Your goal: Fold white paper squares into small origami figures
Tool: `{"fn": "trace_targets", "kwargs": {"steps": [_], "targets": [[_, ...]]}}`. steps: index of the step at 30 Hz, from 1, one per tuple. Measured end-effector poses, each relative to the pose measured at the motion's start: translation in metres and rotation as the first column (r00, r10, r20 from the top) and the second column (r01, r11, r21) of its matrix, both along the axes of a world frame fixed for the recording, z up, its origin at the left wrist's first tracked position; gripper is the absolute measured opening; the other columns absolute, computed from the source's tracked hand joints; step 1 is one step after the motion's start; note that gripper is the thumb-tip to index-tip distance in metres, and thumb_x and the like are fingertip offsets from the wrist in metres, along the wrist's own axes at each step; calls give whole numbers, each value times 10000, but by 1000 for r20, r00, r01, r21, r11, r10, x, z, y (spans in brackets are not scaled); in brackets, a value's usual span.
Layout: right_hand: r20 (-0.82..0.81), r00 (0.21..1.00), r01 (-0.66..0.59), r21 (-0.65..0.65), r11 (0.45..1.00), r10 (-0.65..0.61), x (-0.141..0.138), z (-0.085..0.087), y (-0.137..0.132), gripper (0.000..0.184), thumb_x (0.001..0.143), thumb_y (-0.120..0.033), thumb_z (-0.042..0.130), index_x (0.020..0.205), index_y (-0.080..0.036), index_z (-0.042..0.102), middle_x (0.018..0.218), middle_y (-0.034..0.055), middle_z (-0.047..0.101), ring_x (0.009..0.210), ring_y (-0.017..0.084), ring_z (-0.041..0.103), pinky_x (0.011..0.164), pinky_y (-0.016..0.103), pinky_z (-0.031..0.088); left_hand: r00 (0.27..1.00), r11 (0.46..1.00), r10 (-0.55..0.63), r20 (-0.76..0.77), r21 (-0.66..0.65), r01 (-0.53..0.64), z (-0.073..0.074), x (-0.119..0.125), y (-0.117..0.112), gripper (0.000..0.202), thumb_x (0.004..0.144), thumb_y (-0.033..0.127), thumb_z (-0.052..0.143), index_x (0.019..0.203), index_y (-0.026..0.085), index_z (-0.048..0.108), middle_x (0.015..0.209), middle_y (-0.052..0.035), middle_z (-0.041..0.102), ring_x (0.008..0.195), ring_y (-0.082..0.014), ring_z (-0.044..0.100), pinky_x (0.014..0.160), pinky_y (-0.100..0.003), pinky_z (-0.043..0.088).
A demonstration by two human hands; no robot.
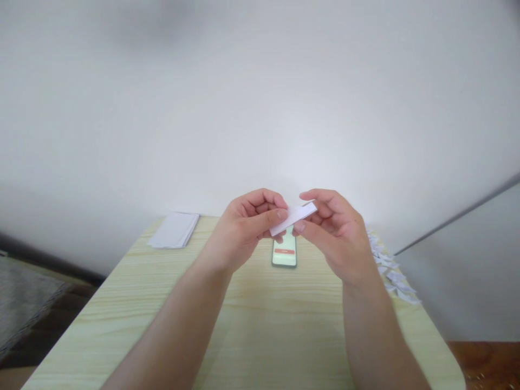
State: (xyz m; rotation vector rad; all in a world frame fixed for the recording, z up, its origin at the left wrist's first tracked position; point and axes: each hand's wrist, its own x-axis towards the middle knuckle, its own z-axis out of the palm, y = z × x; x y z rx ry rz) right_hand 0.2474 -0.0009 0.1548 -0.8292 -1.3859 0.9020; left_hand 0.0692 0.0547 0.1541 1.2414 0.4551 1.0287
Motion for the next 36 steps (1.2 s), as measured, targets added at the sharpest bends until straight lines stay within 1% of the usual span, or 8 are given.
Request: {"fn": "trace_targets", "kwargs": {"steps": [8, 12, 16, 20, 24, 29, 33, 36], "targets": [[-14, 1000, -15, 16, 1000, 15, -2, 3, -3, 354, 865, -193, 768, 1176, -267, 616, 930, 2, 740, 805, 168, 718, 723, 327, 589, 1000, 1000, -5, 15, 25, 5, 2, -1, -3, 150, 860, 254, 776, 935, 167, 679, 772, -7, 646, 619, -113, 619, 588, -244, 487], [-31, 999, -6, 6, 1000, 6, -2, 4, -2, 338, 858, -167, 748, 1155, -264, 617, 918, -3, 739, 793, 169, 720, 749, 346, 603, 999, 993, 47, -13, 111, -45, 3, 1, -8, 164, 853, 255, 787, 940, 166, 680, 805, -25, 651, 691, -136, 624, 644, -268, 496], [-53, 998, 14, 15, 1000, -14, -3, 3, -1, 276, 863, -157, 728, 1103, -253, 633, 877, -11, 733, 772, 172, 726, 741, 353, 615, 992, 975, 117, -56, 198, -103, 9, 4, -18, 130, 893, 275, 749, 940, 172, 686, 805, -29, 647, 746, -145, 604, 689, -279, 490], [-50, 998, 40, -1, 999, -40, -2, 3, -1, 190, 893, -214, 720, 1060, -255, 639, 835, -15, 724, 756, 177, 733, 723, 356, 624, 984, 960, 148, -97, 254, -120, 12, 3, -22, 125, 941, 301, 686, 970, 181, 702, 824, -40, 678, 768, -154, 610, 699, -281, 488], [-43, 999, 11, -5, 1000, -11, -2, 3, -2, 187, 909, -280, 734, 1063, -256, 631, 862, -3, 742, 751, 180, 730, 718, 361, 621, 993, 972, 103, -61, 219, -87, 11, 0, -21, 226, 935, 316, 696, 1131, 206, 672, 748, -15, 667, 711, -156, 623, 685, -285, 495], [-64, 998, -7, -3, 1000, 6, -1, 4, -3, 173, 896, -268, 760, 1036, -252, 659, 873, 0, 744, 777, 171, 724, 717, 331, 606, 999, 983, 32, -5, 179, -30, 10, -1, -18, 151, 939, 299, 693, 1027, 176, 703, 815, -47, 683, 742, -155, 636, 692, -280, 510], [-24, 998, 62, -1, 998, -62, -1, 4, -2, 170, 870, -307, 787, 990, -253, 679, 825, 4, 739, 717, 175, 705, 649, 321, 583, 999, 982, -21, 27, 186, 15, 9, 1, -18, 135, 939, 271, 698, 1026, 170, 715, 801, -48, 685, 731, -148, 645, 692, -274, 523], [0, 993, 117, 36, 992, -117, -2, 3, -1, 145, 848, -311, 807, 919, -248, 698, 802, 6, 736, 709, 181, 698, 641, 322, 567, 999, 983, -5, 39, 186, -2, 8, 3, -17, 148, 907, 275, 741, 1009, 168, 737, 810, -47, 683, 714, -135, 628, 667, -258, 515]]}}
